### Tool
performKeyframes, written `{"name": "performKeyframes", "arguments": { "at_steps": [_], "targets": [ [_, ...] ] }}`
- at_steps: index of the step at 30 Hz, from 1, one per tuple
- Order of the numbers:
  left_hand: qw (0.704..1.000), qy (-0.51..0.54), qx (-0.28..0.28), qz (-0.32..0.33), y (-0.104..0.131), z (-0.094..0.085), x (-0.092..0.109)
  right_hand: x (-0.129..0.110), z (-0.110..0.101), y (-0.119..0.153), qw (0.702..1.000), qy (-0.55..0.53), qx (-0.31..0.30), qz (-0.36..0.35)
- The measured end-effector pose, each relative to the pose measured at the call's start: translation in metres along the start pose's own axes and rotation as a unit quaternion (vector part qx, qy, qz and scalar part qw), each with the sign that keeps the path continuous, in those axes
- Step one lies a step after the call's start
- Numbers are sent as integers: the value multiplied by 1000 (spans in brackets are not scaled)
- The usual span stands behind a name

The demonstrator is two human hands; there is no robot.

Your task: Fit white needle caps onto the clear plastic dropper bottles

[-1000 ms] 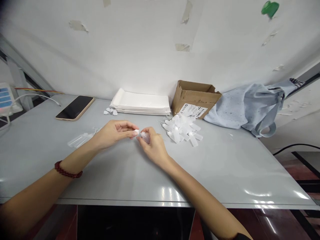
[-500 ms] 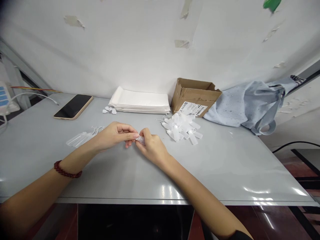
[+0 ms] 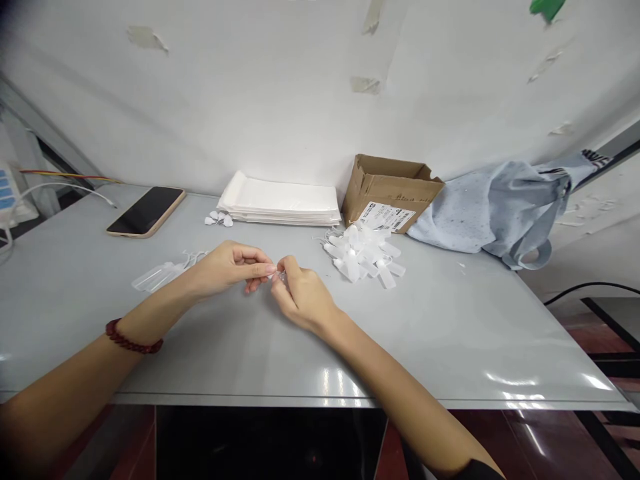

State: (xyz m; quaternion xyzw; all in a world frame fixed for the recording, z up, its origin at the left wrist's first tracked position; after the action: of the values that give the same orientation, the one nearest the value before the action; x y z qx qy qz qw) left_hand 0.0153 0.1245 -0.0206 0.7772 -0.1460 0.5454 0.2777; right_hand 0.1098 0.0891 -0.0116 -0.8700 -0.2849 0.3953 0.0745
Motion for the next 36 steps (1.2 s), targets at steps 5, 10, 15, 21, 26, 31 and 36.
{"name": "performKeyframes", "arguments": {
  "at_steps": [5,10,15,21,26,31,36],
  "targets": [
    [1000,11,-10,9,2,3,2,-1,-4,1,1000,5,23,-9],
    [1000,14,-1,12,1,2,2,-1,-5,1,999,8,30,-10],
    [999,17,10,35,2,3,5,6,-5,1,999,-27,39,13],
    [995,-8,26,96,6,5,13,25,1,2,972,-194,66,119],
    [994,-47,56,84,6,1,13,30,4,2,951,-261,77,147],
    [997,-71,42,4,1,2,-1,19,-5,1,989,-105,71,76],
    [997,-73,10,16,2,9,2,7,-7,2,998,1,55,25]
  ]
}}
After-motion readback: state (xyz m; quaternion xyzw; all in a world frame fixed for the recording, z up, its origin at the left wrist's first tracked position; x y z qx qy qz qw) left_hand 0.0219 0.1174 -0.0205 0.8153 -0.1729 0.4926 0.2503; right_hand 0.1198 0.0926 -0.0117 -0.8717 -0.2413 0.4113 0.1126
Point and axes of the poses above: each hand's wrist, its own y-axis away from the middle knuckle, its own z-axis out of the palm, x = y × z, the point moved 9 cm from there along -y, towards the middle knuckle, and after that the axes turned 8 degrees about -z, right-handed, at the moved point
